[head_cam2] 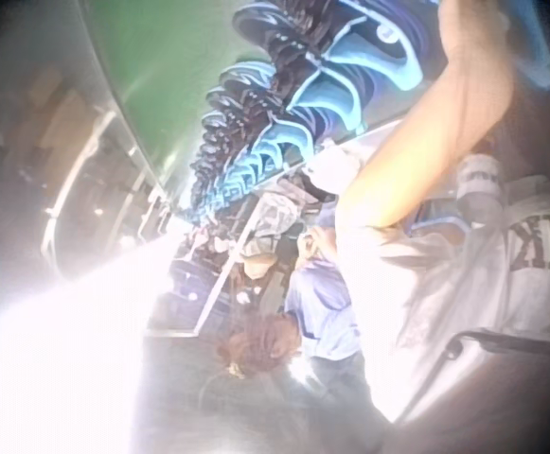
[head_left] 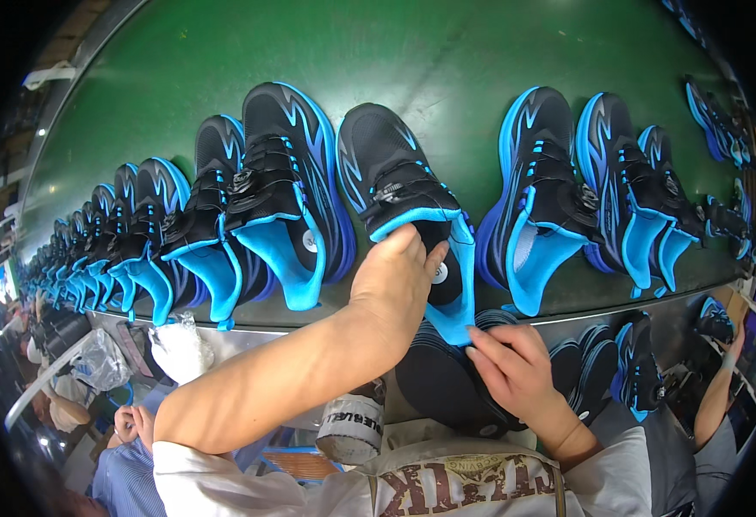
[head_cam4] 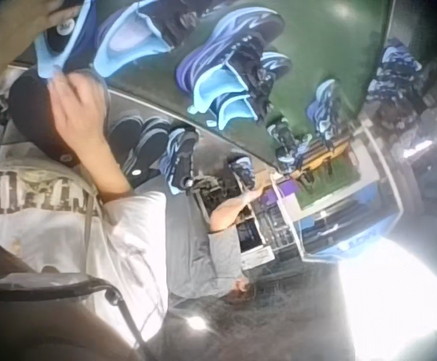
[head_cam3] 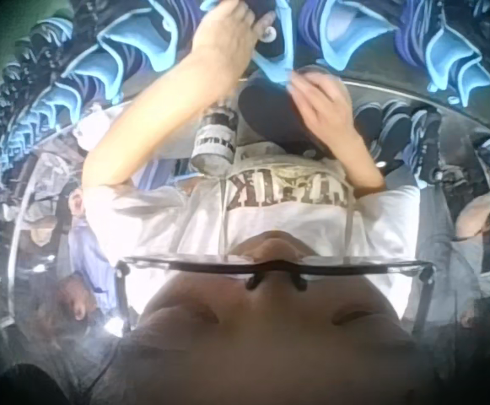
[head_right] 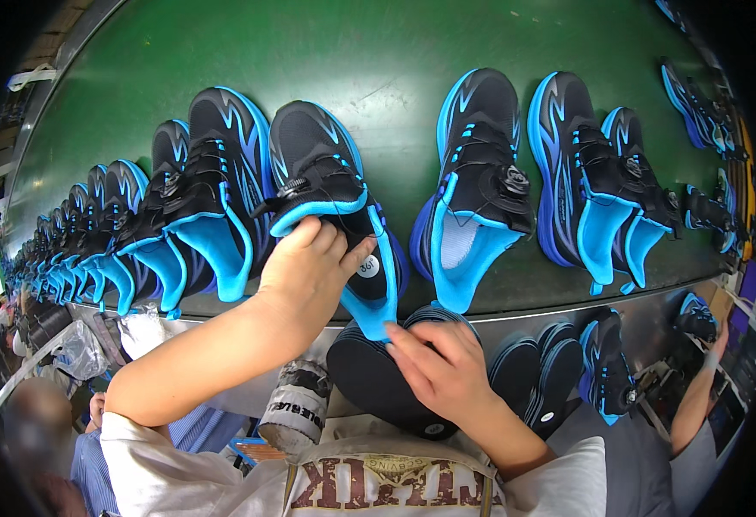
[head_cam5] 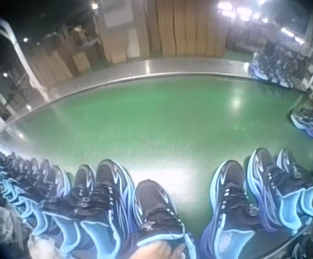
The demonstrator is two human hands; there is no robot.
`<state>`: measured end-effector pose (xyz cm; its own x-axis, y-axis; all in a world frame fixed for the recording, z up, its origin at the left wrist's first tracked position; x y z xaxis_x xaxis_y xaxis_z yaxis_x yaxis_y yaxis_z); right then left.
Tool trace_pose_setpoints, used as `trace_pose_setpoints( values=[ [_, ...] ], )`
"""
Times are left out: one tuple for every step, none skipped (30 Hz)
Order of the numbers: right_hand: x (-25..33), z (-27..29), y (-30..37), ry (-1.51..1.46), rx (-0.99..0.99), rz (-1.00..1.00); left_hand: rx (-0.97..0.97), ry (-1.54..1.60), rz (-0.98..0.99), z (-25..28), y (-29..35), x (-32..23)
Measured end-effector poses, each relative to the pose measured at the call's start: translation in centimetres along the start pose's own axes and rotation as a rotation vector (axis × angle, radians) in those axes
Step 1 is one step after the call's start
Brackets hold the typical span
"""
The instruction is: The person takes shoes on an assembly line, inserts insoles into them by hand, and places the shoes back onto the conveyor belt.
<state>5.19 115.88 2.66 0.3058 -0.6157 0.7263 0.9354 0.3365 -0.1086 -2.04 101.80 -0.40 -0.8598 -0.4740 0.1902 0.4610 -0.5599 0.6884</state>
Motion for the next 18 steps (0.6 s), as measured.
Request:
trace_pose_setpoints(
  values=[
    [-0.1,0.8,0.9,-0.003,-0.043,-0.039,-0.026,-0.03,0.023,0.1,0.2,-0.4],
    [-0.2,1.6,1.7,0.012,-0.052,-0.037,-0.049,0.0,-0.011,0.5,0.9,-0.6],
    [-0.5,2.2,3.2,0.058,-0.06,-0.074,0.016,0.086,-0.027,0.4,0.9,-1.3],
    [-0.9,2.6,4.5,0.123,-0.035,-0.129,0.012,0.081,-0.03,0.3,0.9,-1.5],
    [-1.2,2.9,5.9,0.182,-0.012,-0.183,0.012,0.075,-0.03,0.3,1.1,-1.7],
    [-1.4,3.0,7.3,0.282,0.031,-0.233,-0.01,0.063,-0.025,0.2,0.8,-1.8],
    [-1.6,3.0,8.7,0.37,0.094,-0.23,-0.014,0.051,-0.041,0.0,0.3,-1.9],
    [-2.0,2.6,10.4,0.321,0.122,-0.286,-0.017,0.034,-0.055,0.2,-0.1,-2.1],
    [-2.1,2.3,11.7,0.265,0.154,-0.336,-0.028,0.019,-0.044,0.3,-0.3,-2.2],
    [-2.0,2.0,12.5,0.244,0.236,-0.417,0.023,0.023,-0.026,0.3,-0.5,-2.3],
    [-1.8,1.7,12.7,0.245,0.281,-0.434,0.075,0.027,-0.008,1.0,-0.5,-2.0],
    [-1.7,1.7,12.9,0.261,0.279,-0.43,0.19,0.126,-0.031,1.6,-0.2,-1.6],
    [-1.7,1.6,13.1,0.277,0.279,-0.426,0.203,0.223,-0.085,1.9,0.0,-1.2],
    [-1.8,1.6,13.6,0.283,0.258,-0.422,0.217,0.41,-0.109,3.4,0.6,-0.3],
    [-1.8,1.5,14.1,0.285,0.215,-0.388,0.229,0.597,-0.136,4.9,1.3,0.4],
    [-1.8,1.8,14.4,0.289,0.173,-0.355,-0.147,0.848,-0.142,5.6,0.5,0.9],
    [-1.4,3.0,14.9,0.321,0.144,-0.373,-0.514,1.005,-0.181,8.5,0.8,1.3],
    [-1.8,3.4,15.3,0.29,0.095,-0.378,-0.928,0.903,-0.1,9.6,1.0,1.4]
  ],
)
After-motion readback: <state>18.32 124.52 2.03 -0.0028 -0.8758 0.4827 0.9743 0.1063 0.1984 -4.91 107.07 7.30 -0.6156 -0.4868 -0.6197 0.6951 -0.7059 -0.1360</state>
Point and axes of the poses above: each hand's wrist, its own y-axis away from the middle knuckle, its own z-axis out of the back of the hand, x = y × z, the point moved 4 cm from there along -y, towards the middle knuckle, and after that the axes turned 2 degrees about z, right-handed, at the moved point
